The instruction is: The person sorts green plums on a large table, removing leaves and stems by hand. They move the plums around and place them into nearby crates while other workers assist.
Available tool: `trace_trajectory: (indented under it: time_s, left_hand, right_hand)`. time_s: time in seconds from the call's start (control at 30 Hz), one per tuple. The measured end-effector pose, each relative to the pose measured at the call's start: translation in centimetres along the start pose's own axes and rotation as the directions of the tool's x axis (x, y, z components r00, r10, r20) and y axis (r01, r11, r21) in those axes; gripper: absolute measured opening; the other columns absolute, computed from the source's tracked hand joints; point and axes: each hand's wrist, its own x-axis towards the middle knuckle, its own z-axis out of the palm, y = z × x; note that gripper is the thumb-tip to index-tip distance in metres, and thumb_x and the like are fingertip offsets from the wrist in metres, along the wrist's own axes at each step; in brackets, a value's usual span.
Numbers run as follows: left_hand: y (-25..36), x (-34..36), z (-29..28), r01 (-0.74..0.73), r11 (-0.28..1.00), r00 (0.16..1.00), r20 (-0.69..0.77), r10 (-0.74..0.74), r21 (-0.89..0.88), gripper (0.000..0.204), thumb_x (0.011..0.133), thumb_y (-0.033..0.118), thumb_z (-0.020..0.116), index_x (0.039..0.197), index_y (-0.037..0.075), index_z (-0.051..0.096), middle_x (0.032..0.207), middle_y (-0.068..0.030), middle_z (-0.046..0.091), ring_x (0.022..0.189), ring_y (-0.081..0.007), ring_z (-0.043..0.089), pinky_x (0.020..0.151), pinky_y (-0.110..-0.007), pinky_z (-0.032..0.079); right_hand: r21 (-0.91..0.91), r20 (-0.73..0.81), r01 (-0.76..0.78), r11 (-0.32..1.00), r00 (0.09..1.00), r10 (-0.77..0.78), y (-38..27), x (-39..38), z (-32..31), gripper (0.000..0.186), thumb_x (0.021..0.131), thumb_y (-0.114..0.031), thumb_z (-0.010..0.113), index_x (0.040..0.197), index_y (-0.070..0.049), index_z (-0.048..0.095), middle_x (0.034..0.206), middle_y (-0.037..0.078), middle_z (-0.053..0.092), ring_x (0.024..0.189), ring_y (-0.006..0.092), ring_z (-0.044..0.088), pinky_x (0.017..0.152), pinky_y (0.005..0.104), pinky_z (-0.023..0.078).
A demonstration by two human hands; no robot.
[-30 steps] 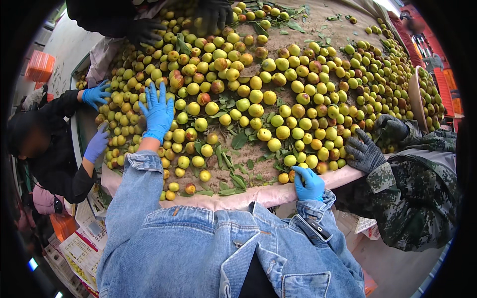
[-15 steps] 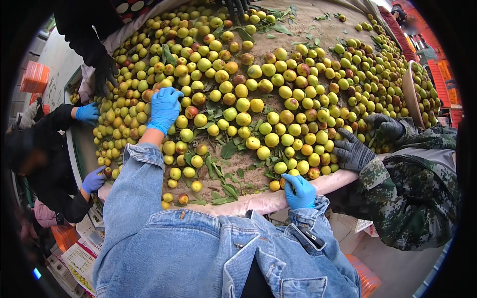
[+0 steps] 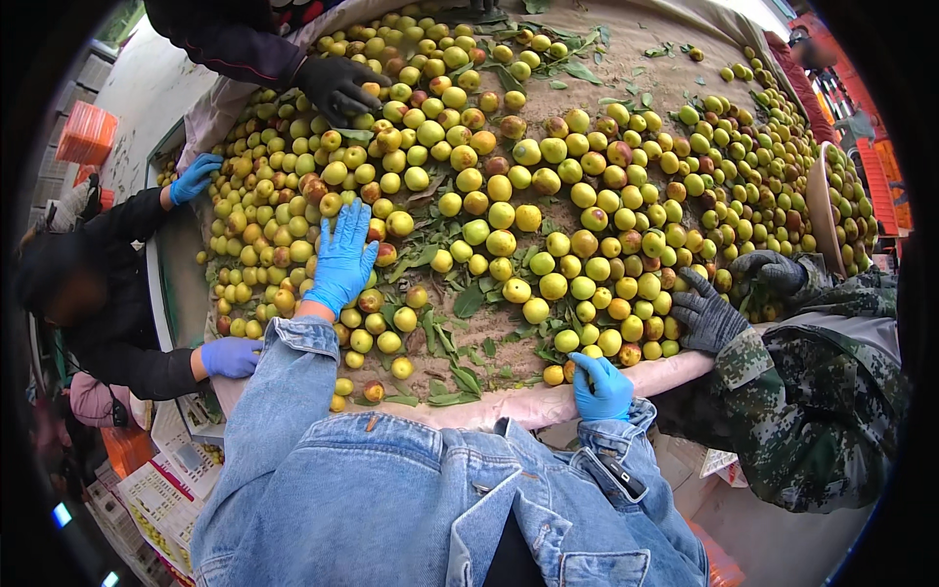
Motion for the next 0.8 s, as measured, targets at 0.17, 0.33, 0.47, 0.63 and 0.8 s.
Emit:
trace_trajectory:
  time_s: [0.17, 0.33, 0.47, 0.63, 0.8]
  left_hand:
    - [-4.6, -4.8, -2.1, 0.163, 0.968, 0.955, 0.218, -0.203, 0.191, 0.059, 0.094, 0.033, 0.039, 0.146, 0.014, 0.017, 0.152, -0.0080, 0.011, 0.140, -0.0261, 0.013, 0.109, -0.057, 0.008]
    - [-8.8, -5.4, -3.4, 0.335, 0.920, 0.899, -0.222, -0.377, -0.206, 0.059, 0.094, 0.029, 0.044, 0.144, 0.009, 0.021, 0.151, -0.0107, 0.015, 0.138, -0.0301, 0.016, 0.110, -0.053, 0.010]
    - [-5.8, -2.6, -3.4, 0.108, 0.994, 0.982, -0.155, -0.103, 0.020, 0.057, 0.093, 0.032, 0.043, 0.144, 0.016, 0.023, 0.150, -0.0080, 0.021, 0.137, -0.0282, 0.021, 0.109, -0.053, 0.014]
    - [-5.5, -2.5, -1.4, 0.195, 0.967, 0.959, 0.175, -0.223, 0.163, 0.061, 0.093, 0.041, 0.038, 0.146, 0.020, 0.016, 0.150, -0.0055, 0.020, 0.138, -0.0247, 0.020, 0.108, -0.057, 0.011]
    - [-9.7, -2.7, -2.6, 0.467, 0.863, 0.826, 0.254, -0.503, 0.193, 0.063, 0.093, 0.044, 0.035, 0.146, 0.018, 0.012, 0.152, -0.0058, 0.013, 0.139, -0.0254, 0.016, 0.108, -0.058, 0.009]
  right_hand:
    - [0.022, -0.017, 0.002, 1.000, 1.000, -0.001, 0.0, -0.1, 0.2, 0.020, 0.074, -0.008, 0.069, 0.093, -0.014, 0.067, 0.067, 0.007, 0.057, 0.055, 0.0229, 0.056, 0.050, 0.0328, 0.044]
    - [-0.025, -0.009, 0.002, 1.000, 1.000, -0.002, -0.6, 0.2, 0.0, 0.017, 0.077, -0.010, 0.067, 0.093, -0.014, 0.068, 0.069, 0.005, 0.058, 0.054, 0.0213, 0.055, 0.049, 0.0314, 0.044]
    - [-0.025, -0.002, -0.017, 1.000, 1.000, 0.017, -0.5, 0.1, 0.1, 0.016, 0.078, -0.010, 0.066, 0.093, -0.014, 0.067, 0.073, 0.005, 0.061, 0.056, 0.0201, 0.057, 0.051, 0.0300, 0.045]
    - [-0.043, -0.010, -0.014, 0.999, 1.000, 0.014, -0.7, 0.0, 0.0, 0.015, 0.079, -0.009, 0.065, 0.093, -0.013, 0.067, 0.074, 0.006, 0.062, 0.056, 0.0200, 0.059, 0.052, 0.0297, 0.046]
    - [-0.018, -0.034, -0.021, 1.000, 0.999, 0.021, -0.6, 0.1, 0.0, 0.016, 0.078, -0.005, 0.064, 0.094, -0.008, 0.067, 0.079, 0.008, 0.065, 0.066, 0.0208, 0.063, 0.059, 0.0292, 0.049]
